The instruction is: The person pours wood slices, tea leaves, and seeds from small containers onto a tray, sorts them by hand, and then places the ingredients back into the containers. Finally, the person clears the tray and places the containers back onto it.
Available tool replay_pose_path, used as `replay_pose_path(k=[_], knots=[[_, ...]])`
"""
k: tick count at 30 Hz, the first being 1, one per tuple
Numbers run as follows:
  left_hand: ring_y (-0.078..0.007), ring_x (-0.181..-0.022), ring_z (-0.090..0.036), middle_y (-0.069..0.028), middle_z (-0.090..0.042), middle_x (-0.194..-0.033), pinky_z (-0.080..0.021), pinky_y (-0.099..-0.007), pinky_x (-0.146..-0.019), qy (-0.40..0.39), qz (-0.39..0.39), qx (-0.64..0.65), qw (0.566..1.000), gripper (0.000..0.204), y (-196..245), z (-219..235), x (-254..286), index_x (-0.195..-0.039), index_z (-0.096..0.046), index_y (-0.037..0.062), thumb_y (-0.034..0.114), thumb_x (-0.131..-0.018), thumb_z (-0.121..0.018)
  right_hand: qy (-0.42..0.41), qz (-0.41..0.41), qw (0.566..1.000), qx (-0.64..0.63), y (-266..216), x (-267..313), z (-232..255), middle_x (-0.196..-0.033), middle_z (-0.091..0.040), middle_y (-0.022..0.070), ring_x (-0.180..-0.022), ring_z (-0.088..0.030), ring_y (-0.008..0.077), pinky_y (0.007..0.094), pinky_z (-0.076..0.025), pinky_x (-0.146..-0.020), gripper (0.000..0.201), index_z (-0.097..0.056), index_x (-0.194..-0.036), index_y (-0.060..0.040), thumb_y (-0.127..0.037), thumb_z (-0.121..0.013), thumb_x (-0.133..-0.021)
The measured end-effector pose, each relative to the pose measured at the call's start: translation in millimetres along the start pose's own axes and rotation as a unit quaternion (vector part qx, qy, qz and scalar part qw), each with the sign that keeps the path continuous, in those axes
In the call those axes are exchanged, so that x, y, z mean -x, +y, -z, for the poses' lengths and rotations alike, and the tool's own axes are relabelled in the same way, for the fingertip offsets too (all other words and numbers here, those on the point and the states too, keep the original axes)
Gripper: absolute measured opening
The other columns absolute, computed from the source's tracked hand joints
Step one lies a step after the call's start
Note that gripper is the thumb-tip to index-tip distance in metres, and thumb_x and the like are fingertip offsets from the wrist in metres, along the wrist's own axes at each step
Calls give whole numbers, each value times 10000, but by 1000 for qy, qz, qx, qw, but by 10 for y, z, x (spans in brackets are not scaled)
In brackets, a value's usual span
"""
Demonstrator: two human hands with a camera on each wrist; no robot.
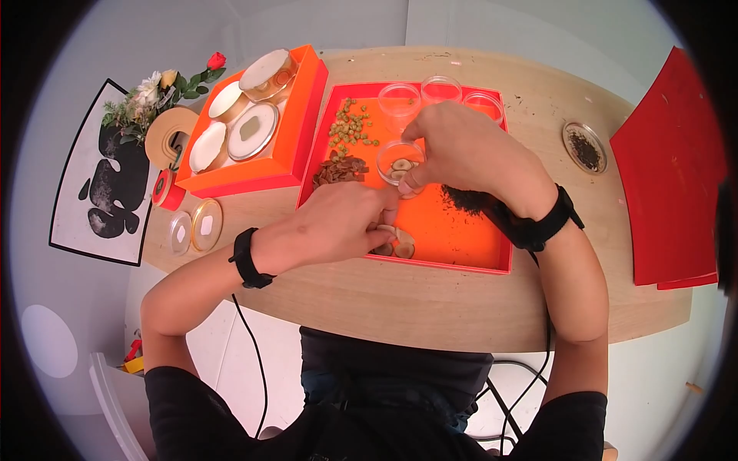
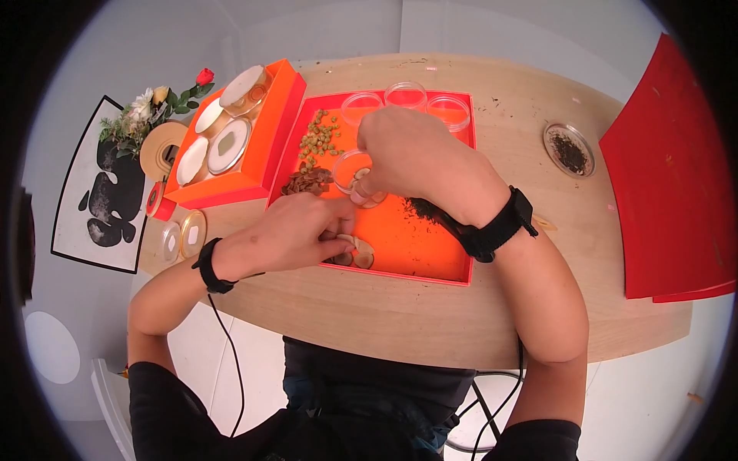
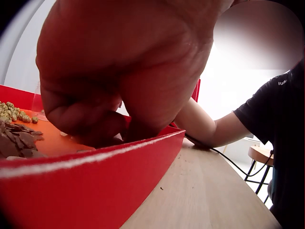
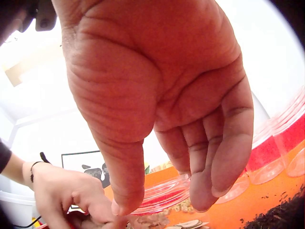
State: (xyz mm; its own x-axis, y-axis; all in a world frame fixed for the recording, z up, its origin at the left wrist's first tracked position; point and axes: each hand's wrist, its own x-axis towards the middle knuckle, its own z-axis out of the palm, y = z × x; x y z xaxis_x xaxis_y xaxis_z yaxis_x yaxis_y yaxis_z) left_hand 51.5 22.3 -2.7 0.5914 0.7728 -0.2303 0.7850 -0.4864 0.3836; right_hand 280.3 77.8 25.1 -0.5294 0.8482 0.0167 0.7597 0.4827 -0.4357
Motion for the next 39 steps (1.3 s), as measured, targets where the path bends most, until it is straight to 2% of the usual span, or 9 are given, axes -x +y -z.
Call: replay_pose_path(k=[10,17,19,20,22,24,27,30,39], knots=[[-196,-642,-668,-73,-708,-750,-499,-372,-614,-6,6,54,998,193,-86,108,89,-956,-701,30,144,-950,-856,-24,-15,999,24,-49,-12,40,-1061,-782,179,-1040,-752,349,448,-588,-909,661,-815,-1234,23,-337,-993,-708],[-35,-585,-591,34,-674,-760,-429,-239,-539,147,-1,164,975,126,-46,495,-74,-970,-728,21,108,-1029,-797,-11,-1,1000,10,51,-55,-74,-1062,-775,187,-1029,-751,342,461,-597,-886,670,-816,-1240,34,-336,-995,-711],[-34,-589,-595,34,-665,-752,-424,-233,-542,181,-19,156,971,135,-60,518,-175,-963,-717,11,105,-1033,-784,82,53,995,-37,138,-62,-178,-775,-663,219,-756,-670,401,499,-525,-690,461,-673,-783,51,-286,-970,-680],[-38,-596,-619,35,-657,-739,-436,-237,-546,186,-28,113,976,131,-63,531,-192,-970,-713,4,100,-1035,-774,84,51,995,-36,96,-54,-127,-775,-663,219,-756,-670,401,499,-525,-690,461,-673,-783,51,-286,-970,-680],[-37,-616,-637,31,-657,-735,-450,-248,-552,190,-20,117,975,129,-44,518,-176,-970,-716,5,100,-1030,-780,-28,-24,999,33,-39,-37,11,-1084,-764,194,-1047,-742,344,447,-589,-907,681,-817,-1245,30,-340,-998,-702],[-36,-636,-656,26,-657,-731,-464,-260,-558,188,-9,122,974,127,-4,461,-121,-970,-719,7,101,-1024,-786,-31,-29,999,33,-38,-45,10,-1094,-763,188,-1050,-740,346,447,-589,-909,676,-816,-1243,26,-338,-995,-702],[-103,-664,-713,-22,-700,-738,-507,-317,-581,144,31,106,983,113,61,290,18,-997,-720,22,95,-992,-806,-40,-31,998,38,-27,-62,19,-1104,-759,171,-1054,-736,350,448,-589,-915,659,-815,-1239,15,-334,-989,-708],[-270,-711,-744,-90,-756,-801,-539,-421,-636,81,-37,12,996,201,28,52,34,-1107,-749,78,140,-942,-846,-31,-19,999,27,-6,-45,-9,-1110,-759,155,-1055,-737,353,449,-591,-922,639,-815,-1235,3,-332,-982,-717],[-309,-810,-760,-97,-762,-821,-556,-458,-720,-44,-64,-25,997,176,91,1,-75,-1012,-695,78,204,-984,-815,-23,-15,999,22,-6,-46,-4,-1131,-772,158,-1051,-751,349,453,-593,-936,620,-816,-1235,-1,-312,-979,-724]])
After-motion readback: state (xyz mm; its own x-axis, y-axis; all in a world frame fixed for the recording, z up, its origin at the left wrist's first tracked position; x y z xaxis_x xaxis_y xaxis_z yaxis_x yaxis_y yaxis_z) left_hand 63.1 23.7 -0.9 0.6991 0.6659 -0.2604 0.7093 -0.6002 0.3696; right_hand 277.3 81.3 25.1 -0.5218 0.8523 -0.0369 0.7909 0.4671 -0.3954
